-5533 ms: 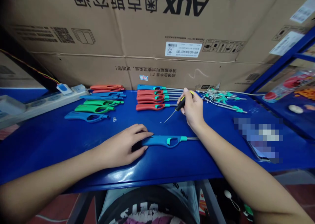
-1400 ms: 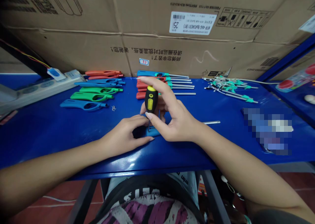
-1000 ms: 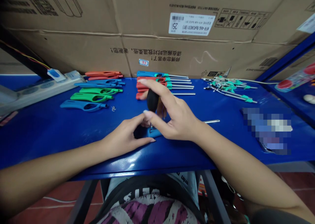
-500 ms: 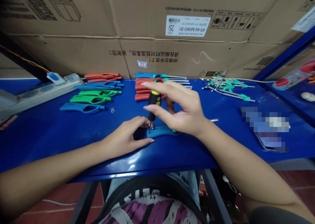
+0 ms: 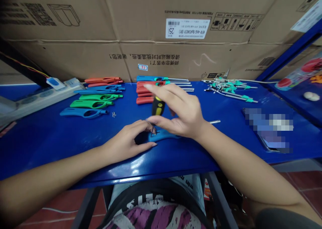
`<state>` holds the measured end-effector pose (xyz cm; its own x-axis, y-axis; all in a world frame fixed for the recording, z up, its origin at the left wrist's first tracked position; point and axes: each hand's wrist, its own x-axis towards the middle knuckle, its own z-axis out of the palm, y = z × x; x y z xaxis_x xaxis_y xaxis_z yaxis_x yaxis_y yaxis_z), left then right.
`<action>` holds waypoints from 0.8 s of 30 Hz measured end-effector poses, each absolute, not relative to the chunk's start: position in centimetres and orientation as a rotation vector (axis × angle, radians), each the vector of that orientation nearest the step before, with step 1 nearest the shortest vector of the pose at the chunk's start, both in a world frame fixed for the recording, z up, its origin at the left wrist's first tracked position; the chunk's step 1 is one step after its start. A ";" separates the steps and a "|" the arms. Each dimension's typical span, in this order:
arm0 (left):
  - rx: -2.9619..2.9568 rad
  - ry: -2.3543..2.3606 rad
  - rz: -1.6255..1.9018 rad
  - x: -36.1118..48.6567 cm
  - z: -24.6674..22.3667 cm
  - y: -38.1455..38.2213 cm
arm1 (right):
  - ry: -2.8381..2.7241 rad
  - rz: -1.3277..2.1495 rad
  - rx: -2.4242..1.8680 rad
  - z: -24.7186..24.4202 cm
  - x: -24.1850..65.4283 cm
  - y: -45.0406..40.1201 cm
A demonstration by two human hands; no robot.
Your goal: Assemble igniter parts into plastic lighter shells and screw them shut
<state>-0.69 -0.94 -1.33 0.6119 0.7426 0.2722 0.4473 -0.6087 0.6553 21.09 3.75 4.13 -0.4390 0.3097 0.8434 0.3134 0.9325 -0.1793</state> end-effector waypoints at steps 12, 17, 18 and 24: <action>2.301 0.912 0.702 -0.7 -1.1 -0.9 | -2.019 0.177 -0.563 3.9 20.5 3.8; 2.309 0.913 0.690 -0.7 -0.9 -0.9 | -1.922 0.091 -0.549 3.6 20.6 4.1; 2.311 0.914 0.687 -0.7 -0.8 -0.9 | -1.912 0.030 -0.527 3.5 20.6 4.1; 2.303 0.893 0.684 -0.8 -0.9 -0.9 | -2.043 0.320 -0.611 3.1 20.4 3.6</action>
<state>-0.78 -0.89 -0.93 0.6460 0.7212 0.2500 0.4292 -0.6141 0.6623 20.37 3.63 3.13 -0.4276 0.5405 0.7246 0.2934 0.8411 -0.4543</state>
